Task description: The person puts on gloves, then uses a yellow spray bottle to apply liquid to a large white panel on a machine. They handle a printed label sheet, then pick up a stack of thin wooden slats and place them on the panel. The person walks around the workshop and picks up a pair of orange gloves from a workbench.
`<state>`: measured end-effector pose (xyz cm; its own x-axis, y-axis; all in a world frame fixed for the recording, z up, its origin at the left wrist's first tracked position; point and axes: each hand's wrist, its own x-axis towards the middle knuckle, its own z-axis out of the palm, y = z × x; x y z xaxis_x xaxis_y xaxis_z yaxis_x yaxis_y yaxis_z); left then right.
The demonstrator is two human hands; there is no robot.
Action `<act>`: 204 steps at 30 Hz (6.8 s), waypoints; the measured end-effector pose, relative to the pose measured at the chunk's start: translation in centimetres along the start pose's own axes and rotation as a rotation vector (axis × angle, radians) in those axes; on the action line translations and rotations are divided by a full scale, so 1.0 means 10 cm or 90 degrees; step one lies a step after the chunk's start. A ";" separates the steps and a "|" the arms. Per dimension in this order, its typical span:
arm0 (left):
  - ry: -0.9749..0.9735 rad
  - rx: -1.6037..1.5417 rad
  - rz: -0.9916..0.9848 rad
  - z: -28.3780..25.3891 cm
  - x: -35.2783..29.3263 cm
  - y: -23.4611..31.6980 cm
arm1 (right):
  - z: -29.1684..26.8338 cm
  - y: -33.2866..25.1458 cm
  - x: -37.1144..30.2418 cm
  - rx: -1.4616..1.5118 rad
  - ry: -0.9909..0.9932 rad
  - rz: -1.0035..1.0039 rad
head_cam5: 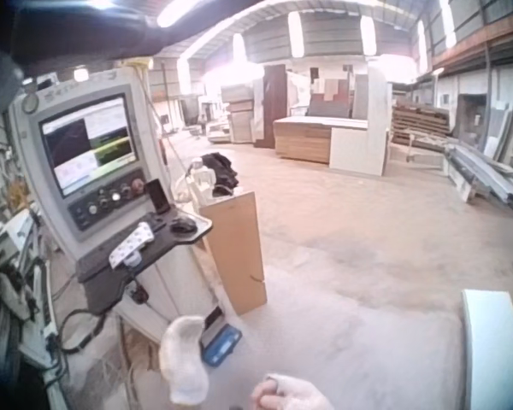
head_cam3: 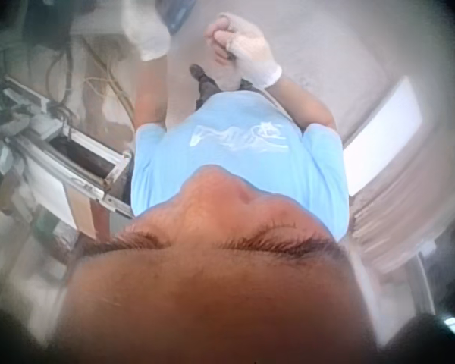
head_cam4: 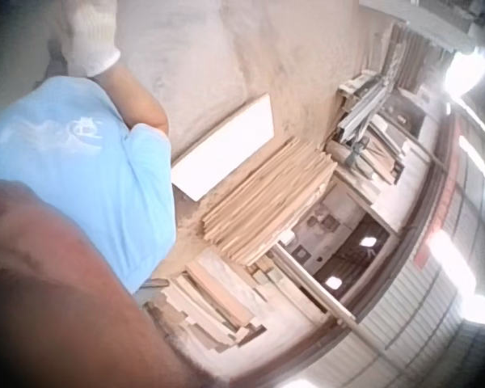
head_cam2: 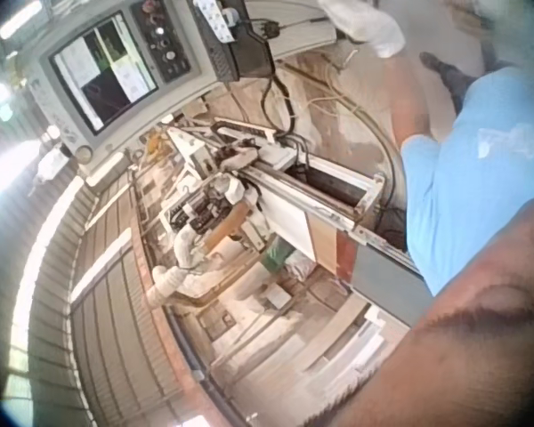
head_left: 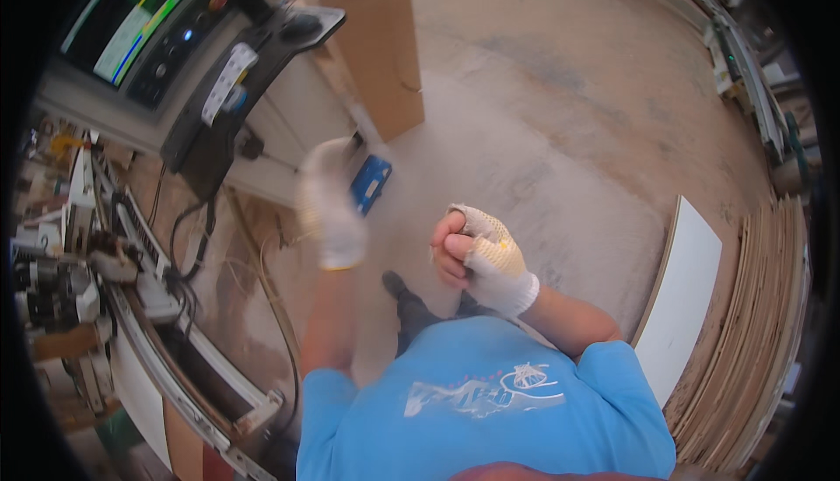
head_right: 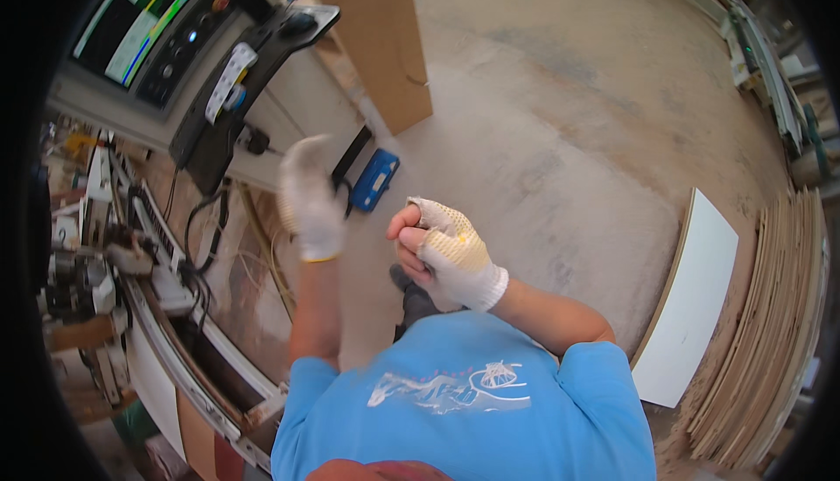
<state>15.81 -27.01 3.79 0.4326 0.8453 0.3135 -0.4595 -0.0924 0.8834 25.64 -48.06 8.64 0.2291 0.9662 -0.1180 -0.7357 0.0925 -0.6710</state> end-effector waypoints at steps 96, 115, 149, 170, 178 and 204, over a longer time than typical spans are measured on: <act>0.561 -0.161 0.532 -3.42 -0.83 2.89 | 3.26 3.40 3.99 -1.285 -1.475 -0.018; 0.180 0.571 0.691 -3.05 0.18 3.00 | 3.15 3.45 4.07 -1.279 -1.457 0.014; -0.013 0.562 0.401 -3.37 0.07 3.63 | 3.22 3.48 4.13 -1.281 -1.435 0.033; 0.269 0.898 0.851 -3.31 0.06 3.40 | 3.32 3.39 4.11 -1.297 -1.429 0.146; 0.004 0.810 0.530 -3.33 -0.16 3.84 | 3.17 3.55 4.12 -1.290 -1.470 0.053; 0.167 -0.503 0.405 -4.06 -0.60 2.58 | 3.24 3.45 4.04 -1.272 -1.495 0.000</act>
<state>-30.14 -13.12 10.58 -0.2046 0.8574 0.4722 -0.9601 -0.2697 0.0737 -11.17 2.00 4.45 -0.7908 -0.0516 -0.6099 0.1320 0.9586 -0.2523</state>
